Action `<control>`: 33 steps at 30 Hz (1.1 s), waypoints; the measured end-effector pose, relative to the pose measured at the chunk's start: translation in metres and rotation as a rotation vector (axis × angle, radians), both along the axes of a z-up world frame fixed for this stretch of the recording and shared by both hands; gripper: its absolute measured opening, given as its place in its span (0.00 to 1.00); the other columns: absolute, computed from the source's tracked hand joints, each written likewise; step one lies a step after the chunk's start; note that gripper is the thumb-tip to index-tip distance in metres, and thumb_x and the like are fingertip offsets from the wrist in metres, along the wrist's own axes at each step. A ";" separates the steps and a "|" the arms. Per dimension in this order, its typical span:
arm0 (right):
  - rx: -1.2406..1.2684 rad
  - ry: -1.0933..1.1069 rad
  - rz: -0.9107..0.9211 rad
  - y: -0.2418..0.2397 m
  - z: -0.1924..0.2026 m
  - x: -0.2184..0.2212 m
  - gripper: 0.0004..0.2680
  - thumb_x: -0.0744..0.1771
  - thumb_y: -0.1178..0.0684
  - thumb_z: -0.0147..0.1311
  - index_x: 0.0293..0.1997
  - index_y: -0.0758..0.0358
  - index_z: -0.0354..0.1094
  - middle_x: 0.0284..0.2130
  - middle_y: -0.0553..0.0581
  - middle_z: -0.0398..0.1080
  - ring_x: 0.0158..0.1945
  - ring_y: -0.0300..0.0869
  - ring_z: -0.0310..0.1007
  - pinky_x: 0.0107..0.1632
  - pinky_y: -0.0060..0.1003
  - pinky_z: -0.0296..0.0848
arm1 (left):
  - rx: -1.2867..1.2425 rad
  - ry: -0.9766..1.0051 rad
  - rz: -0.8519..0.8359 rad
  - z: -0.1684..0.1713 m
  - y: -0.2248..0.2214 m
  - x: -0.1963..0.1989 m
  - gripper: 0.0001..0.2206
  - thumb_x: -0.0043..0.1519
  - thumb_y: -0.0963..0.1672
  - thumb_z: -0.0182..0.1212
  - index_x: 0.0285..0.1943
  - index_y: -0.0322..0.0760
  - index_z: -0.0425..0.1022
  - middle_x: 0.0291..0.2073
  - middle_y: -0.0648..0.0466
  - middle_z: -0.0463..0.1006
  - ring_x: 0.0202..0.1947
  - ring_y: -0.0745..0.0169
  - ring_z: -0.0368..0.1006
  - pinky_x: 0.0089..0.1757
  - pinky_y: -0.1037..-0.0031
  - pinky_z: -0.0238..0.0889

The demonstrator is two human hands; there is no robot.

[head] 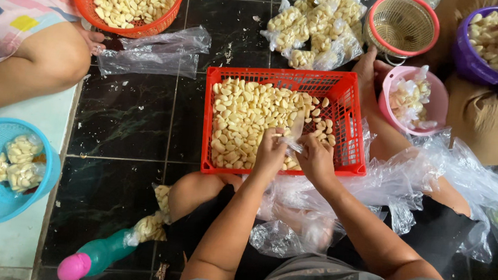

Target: The person places garlic cloves into small plastic bags and seals them by hand while sitting on the floor.

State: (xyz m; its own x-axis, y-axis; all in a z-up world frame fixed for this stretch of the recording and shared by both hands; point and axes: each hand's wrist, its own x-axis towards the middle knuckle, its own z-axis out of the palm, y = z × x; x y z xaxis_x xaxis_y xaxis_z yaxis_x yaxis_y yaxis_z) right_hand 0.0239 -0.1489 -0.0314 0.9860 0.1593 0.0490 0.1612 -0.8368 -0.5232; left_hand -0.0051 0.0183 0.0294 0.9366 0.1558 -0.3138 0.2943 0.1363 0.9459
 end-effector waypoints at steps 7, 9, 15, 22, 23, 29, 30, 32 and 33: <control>1.074 0.661 -0.130 -0.012 0.033 0.012 0.02 0.68 0.55 0.58 0.38 0.54 0.69 0.35 0.49 0.75 0.41 0.37 0.76 0.51 0.32 0.69 | -0.832 0.133 0.053 -0.006 0.010 0.019 0.17 0.52 0.38 0.54 0.51 0.40 0.69 0.21 0.63 0.61 0.20 0.76 0.59 0.29 0.82 0.60; 1.495 0.862 -0.114 -0.013 0.033 0.012 0.06 0.70 0.48 0.50 0.41 0.55 0.67 0.37 0.53 0.74 0.43 0.42 0.74 0.54 0.38 0.64 | -0.778 0.080 -0.028 -0.010 0.009 0.021 0.12 0.52 0.39 0.53 0.45 0.42 0.71 0.20 0.69 0.56 0.21 0.82 0.54 0.26 0.87 0.52; 0.904 0.502 0.033 -0.004 0.051 0.006 0.23 0.61 0.62 0.70 0.60 0.58 0.61 0.44 0.54 0.67 0.43 0.41 0.70 0.46 0.33 0.69 | -0.289 -0.310 -0.268 -0.009 0.004 0.002 0.27 0.47 0.34 0.56 0.58 0.39 0.62 0.36 0.53 0.65 0.34 0.67 0.67 0.33 0.81 0.63; 0.585 0.317 -0.109 0.006 0.038 0.007 0.18 0.62 0.59 0.57 0.57 0.51 0.61 0.26 0.51 0.71 0.28 0.41 0.74 0.33 0.32 0.69 | 0.689 -0.261 -0.108 -0.015 0.005 0.011 0.24 0.52 0.40 0.60 0.59 0.50 0.64 0.51 0.54 0.66 0.57 0.52 0.71 0.52 0.61 0.72; 0.261 0.183 -0.056 0.005 0.037 0.010 0.22 0.61 0.59 0.57 0.60 0.48 0.57 0.34 0.55 0.68 0.33 0.51 0.76 0.37 0.44 0.73 | 0.665 -0.277 -0.153 -0.017 0.006 0.009 0.24 0.51 0.40 0.60 0.58 0.47 0.65 0.50 0.52 0.67 0.54 0.49 0.73 0.50 0.61 0.73; -0.401 -0.122 0.125 0.014 0.049 0.011 0.30 0.58 0.51 0.64 0.66 0.42 0.54 0.52 0.51 0.60 0.52 0.49 0.70 0.54 0.48 0.69 | 0.509 -0.216 -0.280 -0.030 0.007 0.010 0.16 0.54 0.42 0.59 0.52 0.48 0.69 0.43 0.53 0.72 0.44 0.49 0.77 0.45 0.61 0.73; -0.341 -0.086 0.176 0.018 0.061 0.007 0.35 0.57 0.47 0.69 0.71 0.41 0.52 0.58 0.52 0.58 0.62 0.50 0.63 0.62 0.51 0.62 | 0.501 -0.154 -0.255 -0.033 0.007 0.013 0.15 0.54 0.42 0.59 0.51 0.47 0.70 0.42 0.51 0.72 0.49 0.45 0.76 0.48 0.58 0.71; -0.242 -0.228 0.255 0.017 0.056 0.007 0.24 0.61 0.50 0.64 0.63 0.43 0.59 0.53 0.49 0.63 0.58 0.46 0.67 0.60 0.47 0.62 | 0.513 -0.144 -0.209 -0.041 0.011 0.017 0.15 0.54 0.43 0.60 0.51 0.48 0.69 0.42 0.53 0.71 0.48 0.47 0.76 0.48 0.59 0.71; -0.135 -0.366 0.322 0.015 0.053 0.004 0.13 0.65 0.53 0.60 0.54 0.45 0.67 0.48 0.45 0.68 0.55 0.43 0.72 0.59 0.43 0.63 | 0.529 -0.135 -0.176 -0.046 0.013 0.017 0.16 0.54 0.43 0.62 0.51 0.49 0.69 0.42 0.54 0.69 0.48 0.49 0.76 0.49 0.60 0.71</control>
State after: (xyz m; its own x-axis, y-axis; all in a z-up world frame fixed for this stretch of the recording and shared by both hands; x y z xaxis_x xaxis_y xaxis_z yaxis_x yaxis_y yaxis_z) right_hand 0.0281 -0.1336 0.0215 0.8078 0.4816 0.3399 0.5751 -0.7705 -0.2750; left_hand 0.0116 0.0310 -0.0168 0.9889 0.0975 -0.1118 0.1421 -0.4055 0.9030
